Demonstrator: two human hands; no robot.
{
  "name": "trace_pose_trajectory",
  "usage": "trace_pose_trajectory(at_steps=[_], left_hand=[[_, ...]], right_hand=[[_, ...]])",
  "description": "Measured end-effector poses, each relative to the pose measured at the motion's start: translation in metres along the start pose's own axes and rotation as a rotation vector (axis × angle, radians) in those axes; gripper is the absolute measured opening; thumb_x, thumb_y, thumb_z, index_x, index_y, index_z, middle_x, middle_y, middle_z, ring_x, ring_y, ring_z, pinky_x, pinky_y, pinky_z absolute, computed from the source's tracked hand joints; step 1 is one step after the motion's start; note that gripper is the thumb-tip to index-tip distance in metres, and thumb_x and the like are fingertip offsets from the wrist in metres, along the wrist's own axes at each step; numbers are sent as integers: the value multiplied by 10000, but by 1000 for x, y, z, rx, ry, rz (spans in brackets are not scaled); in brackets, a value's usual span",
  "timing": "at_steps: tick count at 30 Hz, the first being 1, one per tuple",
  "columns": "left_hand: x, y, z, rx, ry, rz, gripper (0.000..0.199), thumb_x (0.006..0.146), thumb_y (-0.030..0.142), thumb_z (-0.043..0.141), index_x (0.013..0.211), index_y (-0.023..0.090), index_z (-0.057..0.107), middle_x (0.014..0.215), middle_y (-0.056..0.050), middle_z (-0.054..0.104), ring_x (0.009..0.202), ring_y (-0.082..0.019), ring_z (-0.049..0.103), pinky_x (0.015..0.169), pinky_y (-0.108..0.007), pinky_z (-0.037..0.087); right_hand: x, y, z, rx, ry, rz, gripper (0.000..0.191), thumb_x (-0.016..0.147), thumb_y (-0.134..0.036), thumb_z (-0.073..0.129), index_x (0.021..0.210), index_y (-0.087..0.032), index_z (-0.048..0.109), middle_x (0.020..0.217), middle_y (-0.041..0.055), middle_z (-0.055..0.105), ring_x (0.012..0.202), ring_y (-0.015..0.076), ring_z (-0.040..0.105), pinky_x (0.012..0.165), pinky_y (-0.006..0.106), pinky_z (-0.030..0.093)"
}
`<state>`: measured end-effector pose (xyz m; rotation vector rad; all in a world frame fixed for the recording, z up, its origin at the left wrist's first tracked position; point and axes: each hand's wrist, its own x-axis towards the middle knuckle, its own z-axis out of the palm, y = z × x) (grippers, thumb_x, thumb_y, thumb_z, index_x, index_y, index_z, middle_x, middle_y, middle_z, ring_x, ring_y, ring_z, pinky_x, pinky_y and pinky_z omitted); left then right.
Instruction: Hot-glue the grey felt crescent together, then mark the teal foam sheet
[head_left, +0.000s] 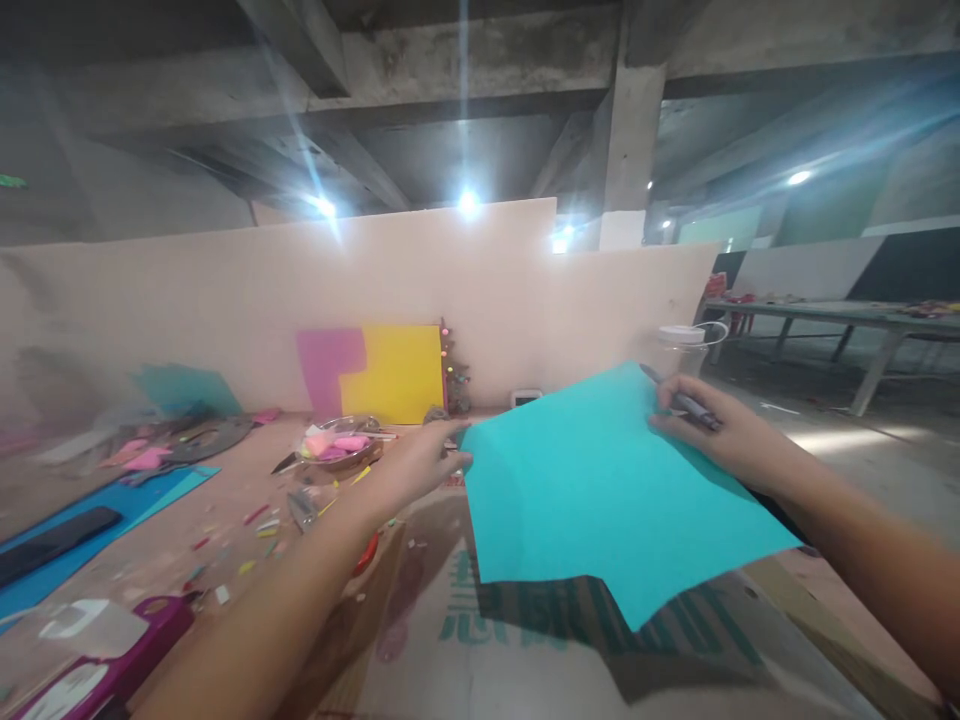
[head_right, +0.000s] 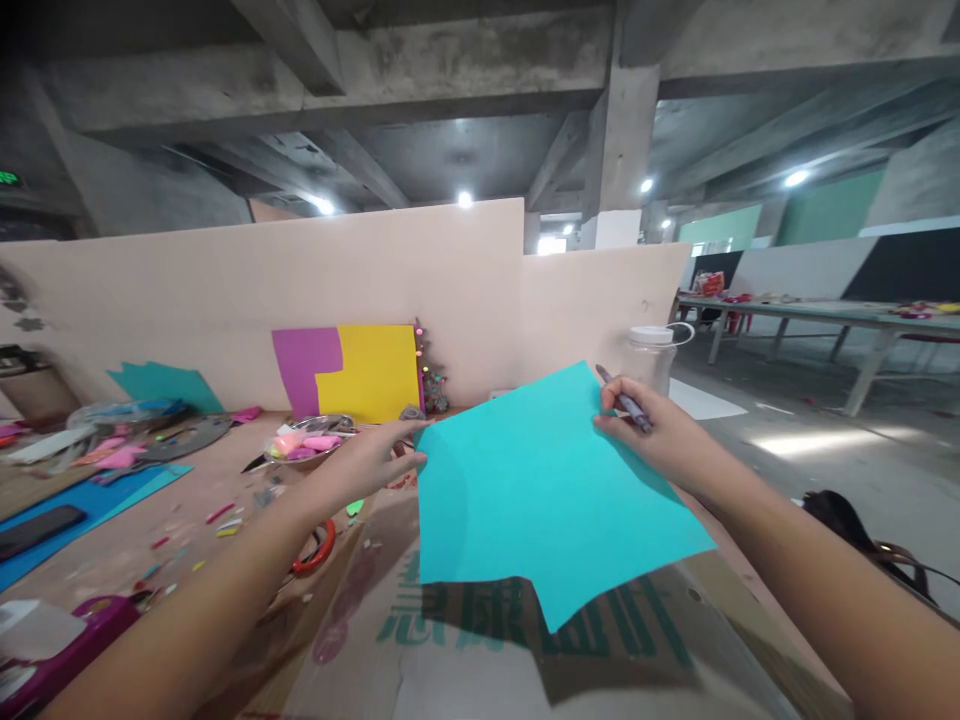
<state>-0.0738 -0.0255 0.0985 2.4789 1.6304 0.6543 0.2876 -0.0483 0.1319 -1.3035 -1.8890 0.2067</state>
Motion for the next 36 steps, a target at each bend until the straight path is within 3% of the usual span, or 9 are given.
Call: trace_pose_trajectory(at_steps=[4, 7, 12, 14, 20, 23, 27, 30, 36], left_hand=[[1, 1, 4, -26, 93, 47, 483, 844, 326, 605, 1323, 284, 554, 1098, -50, 686, 941, -234, 652, 726, -306, 473], [2, 2, 4, -94, 272, 150, 447, 872, 211, 557, 1318, 231, 537, 1225, -81, 624, 1062, -224, 608, 864, -332, 479], [1, 6, -2, -123, 522, 267, 103, 884, 158, 541, 928, 191, 628, 899, -41, 629, 878, -190, 602, 785, -314, 481], [-1, 8, -5, -111, 587, 324, 88, 879, 127, 545, 856, 189, 604, 857, -26, 601, 825, -171, 589, 742, -291, 474], [-10, 11, -10, 33, 782, 547, 191, 844, 13, 535, 880, 199, 565, 898, -17, 588, 842, -149, 585, 729, -262, 481], [-10, 13, -10, 72, 833, 606, 199, 852, 13, 531, 894, 206, 555, 922, -20, 608, 861, -145, 595, 754, -267, 498], [-12, 18, -10, 51, 824, 603, 132, 890, 98, 563, 956, 212, 561, 904, -19, 631, 844, -143, 608, 754, -270, 503], [-17, 23, -13, -53, 828, 490, 134, 883, 216, 630, 993, 205, 556, 889, -16, 633, 812, -146, 605, 752, -280, 495], [-22, 26, -20, -216, 848, 350, 108, 922, 257, 561, 830, 200, 548, 790, 8, 608, 778, -141, 586, 727, -274, 465]], right_hand=[[-3, -3, 5, -8, 64, -72, 197, 787, -421, 571, 786, -248, 477, 684, -18, 467, 581, 156, 455, 556, 301, 399], [-4, -1, 11, -23, 134, -108, 239, 779, -455, 596, 793, -241, 489, 720, -6, 510, 593, 154, 464, 564, 300, 397], [-4, -2, 12, -19, 173, -65, 342, 752, -527, 642, 828, -244, 468, 626, -34, 457, 520, 141, 417, 512, 286, 368], [-5, -5, 10, 6, 239, -23, 379, 737, -535, 666, 832, -247, 439, 626, -33, 476, 543, 153, 456, 537, 298, 402], [-7, -10, 10, 203, 394, -86, 442, 731, -477, 738, 919, -260, 401, 1041, 84, 666, 925, 246, 657, 779, 378, 516], [-6, -6, 10, 287, 444, -210, 448, 734, -404, 755, 941, -269, 381, 1080, 82, 658, 909, 231, 678, 787, 372, 519], [-8, -2, 5, 128, 511, -172, 286, 761, -397, 698, 902, -258, 491, 858, 19, 649, 736, 196, 621, 653, 323, 470], [-11, -4, 2, -50, 537, -54, 221, 767, -414, 654, 760, -242, 515, 609, -37, 494, 545, 148, 460, 531, 282, 358], [-9, -6, -3, 18, 571, -17, 207, 784, -399, 623, 772, -231, 501, 661, -26, 465, 598, 144, 418, 562, 271, 330]])
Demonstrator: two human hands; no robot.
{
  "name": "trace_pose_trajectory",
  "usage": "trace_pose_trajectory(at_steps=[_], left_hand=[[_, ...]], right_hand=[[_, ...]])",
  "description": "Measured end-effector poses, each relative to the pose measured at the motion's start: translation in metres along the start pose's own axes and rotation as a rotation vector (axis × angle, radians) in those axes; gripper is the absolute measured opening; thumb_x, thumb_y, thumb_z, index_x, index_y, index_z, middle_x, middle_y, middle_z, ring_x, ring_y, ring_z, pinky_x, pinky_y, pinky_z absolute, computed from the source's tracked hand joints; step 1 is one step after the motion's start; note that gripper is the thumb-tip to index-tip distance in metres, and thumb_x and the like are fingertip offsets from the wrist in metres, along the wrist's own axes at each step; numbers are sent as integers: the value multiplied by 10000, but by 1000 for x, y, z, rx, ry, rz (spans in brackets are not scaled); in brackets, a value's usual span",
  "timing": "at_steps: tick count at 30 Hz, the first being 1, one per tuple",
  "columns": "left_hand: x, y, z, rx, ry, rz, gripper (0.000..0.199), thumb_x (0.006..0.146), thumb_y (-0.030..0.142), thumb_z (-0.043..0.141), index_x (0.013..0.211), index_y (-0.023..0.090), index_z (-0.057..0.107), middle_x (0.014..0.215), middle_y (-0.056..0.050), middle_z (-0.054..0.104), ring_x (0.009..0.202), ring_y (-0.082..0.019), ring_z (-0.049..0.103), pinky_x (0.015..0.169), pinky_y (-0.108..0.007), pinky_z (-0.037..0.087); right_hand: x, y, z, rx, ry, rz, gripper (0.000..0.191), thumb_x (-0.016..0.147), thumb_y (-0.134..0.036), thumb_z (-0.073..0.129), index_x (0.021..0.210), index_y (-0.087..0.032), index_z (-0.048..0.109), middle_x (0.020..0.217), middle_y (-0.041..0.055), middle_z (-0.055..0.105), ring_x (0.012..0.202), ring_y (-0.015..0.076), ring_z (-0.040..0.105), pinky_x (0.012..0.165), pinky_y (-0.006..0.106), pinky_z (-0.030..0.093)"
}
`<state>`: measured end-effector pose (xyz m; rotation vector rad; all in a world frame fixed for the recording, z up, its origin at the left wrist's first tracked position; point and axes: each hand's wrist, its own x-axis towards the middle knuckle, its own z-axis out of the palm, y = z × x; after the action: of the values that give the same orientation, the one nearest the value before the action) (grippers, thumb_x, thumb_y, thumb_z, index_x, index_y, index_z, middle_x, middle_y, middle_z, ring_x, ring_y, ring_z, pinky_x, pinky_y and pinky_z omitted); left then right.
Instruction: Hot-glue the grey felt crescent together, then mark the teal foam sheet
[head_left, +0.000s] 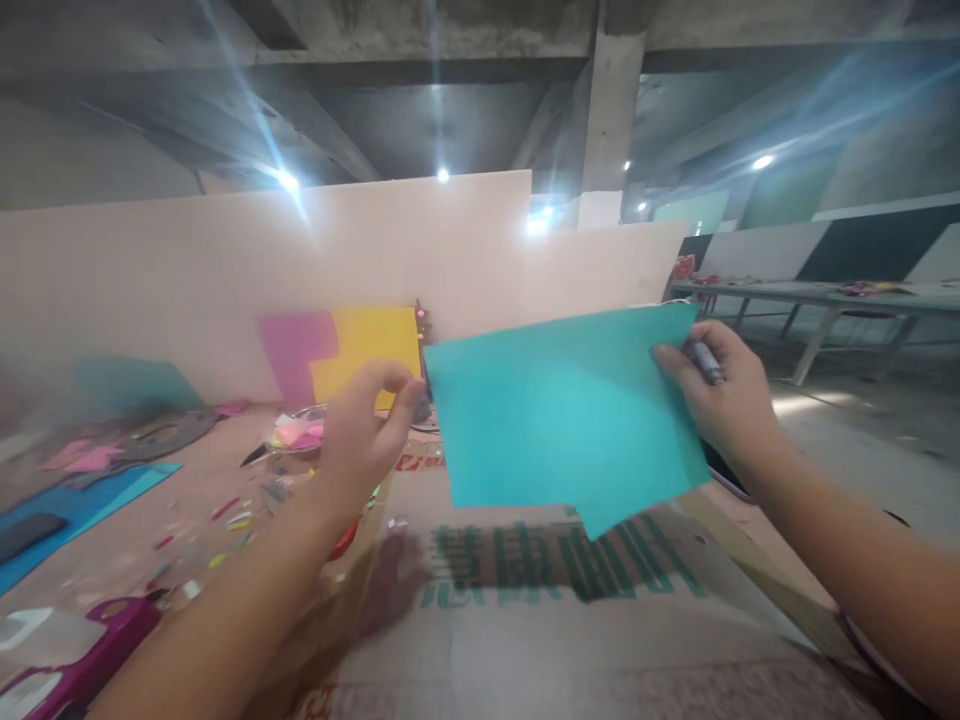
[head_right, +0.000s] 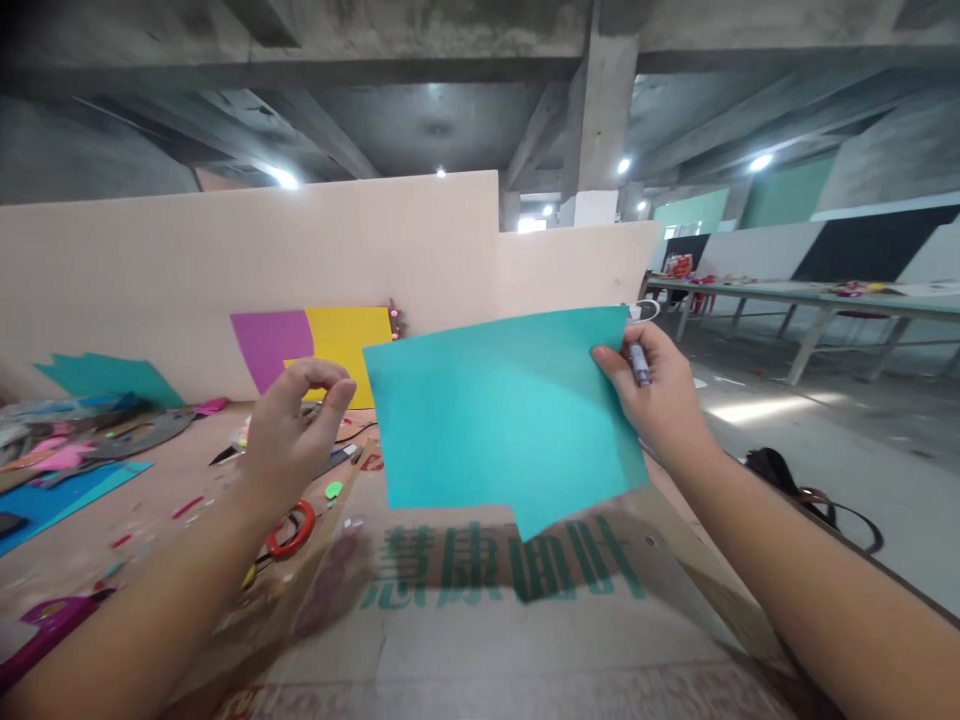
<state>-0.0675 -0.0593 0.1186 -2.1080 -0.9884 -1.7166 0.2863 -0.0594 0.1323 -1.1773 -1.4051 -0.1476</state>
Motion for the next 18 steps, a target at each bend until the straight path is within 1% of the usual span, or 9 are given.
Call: trace_pose_trajectory(at_steps=[4, 6, 9, 13, 15, 18], left_hand=[[-1, -7, 5, 47, -166, -89, 102, 909, 268, 564, 828, 209, 579, 793, 8, 644, 760, -146, 602, 631, -251, 458], [-3, -10, 8, 53, -223, -111, 88, 901, 268, 565, 838, 211, 587, 815, 1, 664, 776, -156, 618, 648, -259, 471], [-4, -13, 11, 76, -298, -130, 74, 885, 275, 572, 858, 212, 601, 850, -12, 692, 810, -179, 642, 704, -290, 484], [-4, -12, 11, 79, -408, -144, 40, 858, 216, 567, 843, 210, 603, 863, -10, 694, 818, -178, 634, 740, -298, 472], [-4, -10, 12, 68, -434, -139, 59, 846, 188, 550, 797, 203, 579, 828, -6, 665, 786, -168, 609, 716, -287, 459], [-6, -8, 15, 45, -475, -130, 98, 833, 146, 507, 753, 193, 539, 773, -7, 613, 738, -159, 568, 686, -278, 436]], right_hand=[[9, 7, -5, 2, -21, 73, 210, 816, -411, 628, 823, -233, 517, 740, -6, 496, 657, 151, 437, 626, 293, 352], [14, 11, -11, 7, 16, 100, 210, 808, -404, 642, 841, -231, 528, 758, 0, 505, 668, 153, 441, 640, 299, 356], [22, 14, -22, 22, 112, 145, 198, 790, -375, 651, 869, -224, 551, 774, 11, 526, 681, 156, 447, 635, 299, 352], [27, 16, -30, 12, 175, 153, 196, 773, -368, 664, 861, -220, 569, 752, 8, 514, 674, 151, 438, 629, 298, 346], [27, 16, -29, 21, 169, 169, 204, 767, -380, 671, 847, -222, 570, 740, 4, 509, 660, 148, 437, 619, 298, 345], [27, 18, -25, 64, 125, 231, 216, 765, -396, 681, 867, -231, 587, 752, 6, 546, 624, 146, 457, 584, 299, 348]])
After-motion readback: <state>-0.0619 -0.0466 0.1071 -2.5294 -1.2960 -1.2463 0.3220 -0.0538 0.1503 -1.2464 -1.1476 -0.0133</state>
